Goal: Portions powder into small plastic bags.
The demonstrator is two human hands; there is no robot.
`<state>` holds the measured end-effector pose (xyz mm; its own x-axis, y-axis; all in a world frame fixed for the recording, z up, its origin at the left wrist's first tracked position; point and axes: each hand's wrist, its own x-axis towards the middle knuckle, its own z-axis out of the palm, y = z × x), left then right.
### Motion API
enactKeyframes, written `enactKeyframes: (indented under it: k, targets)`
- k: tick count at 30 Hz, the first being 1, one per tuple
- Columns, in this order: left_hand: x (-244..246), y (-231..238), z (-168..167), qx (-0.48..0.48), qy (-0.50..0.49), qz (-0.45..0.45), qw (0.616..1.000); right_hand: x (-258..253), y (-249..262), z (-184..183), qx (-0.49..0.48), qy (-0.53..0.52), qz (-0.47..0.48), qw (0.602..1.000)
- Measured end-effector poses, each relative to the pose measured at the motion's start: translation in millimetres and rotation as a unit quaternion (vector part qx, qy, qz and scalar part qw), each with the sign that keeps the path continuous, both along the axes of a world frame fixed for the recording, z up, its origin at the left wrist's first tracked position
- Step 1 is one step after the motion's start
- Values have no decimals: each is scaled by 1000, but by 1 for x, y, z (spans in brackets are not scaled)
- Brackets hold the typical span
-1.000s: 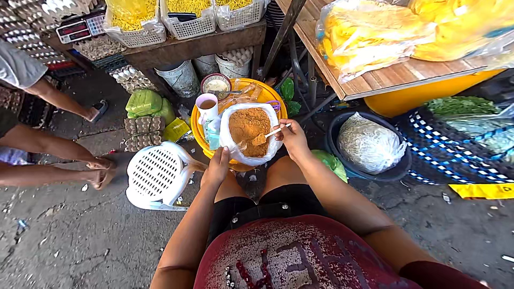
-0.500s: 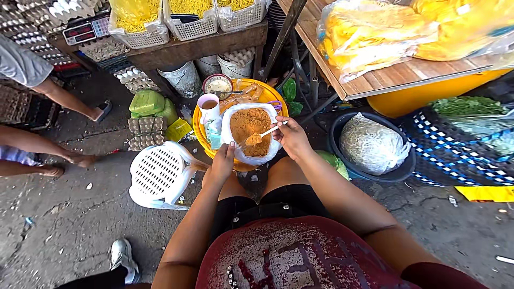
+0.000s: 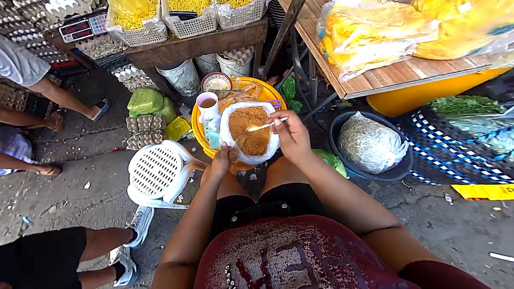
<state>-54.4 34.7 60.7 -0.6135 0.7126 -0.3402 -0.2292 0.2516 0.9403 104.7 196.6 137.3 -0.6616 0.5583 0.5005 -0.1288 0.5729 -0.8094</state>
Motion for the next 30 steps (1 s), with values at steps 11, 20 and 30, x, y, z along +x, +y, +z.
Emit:
enactKeyframes:
  k: [11, 20, 30]
  targets:
    - [-2, -6, 0, -155, 232, -59, 958, -7, 1, -78, -152, -208, -87, 962]
    - [-3, -2, 6, -182, 219, -58, 957, -8, 15, -75, -396, -103, -130, 903]
    - [-6, 5, 14, -182, 199, -60, 961, -9, 26, -28, -502, -6, -92, 860]
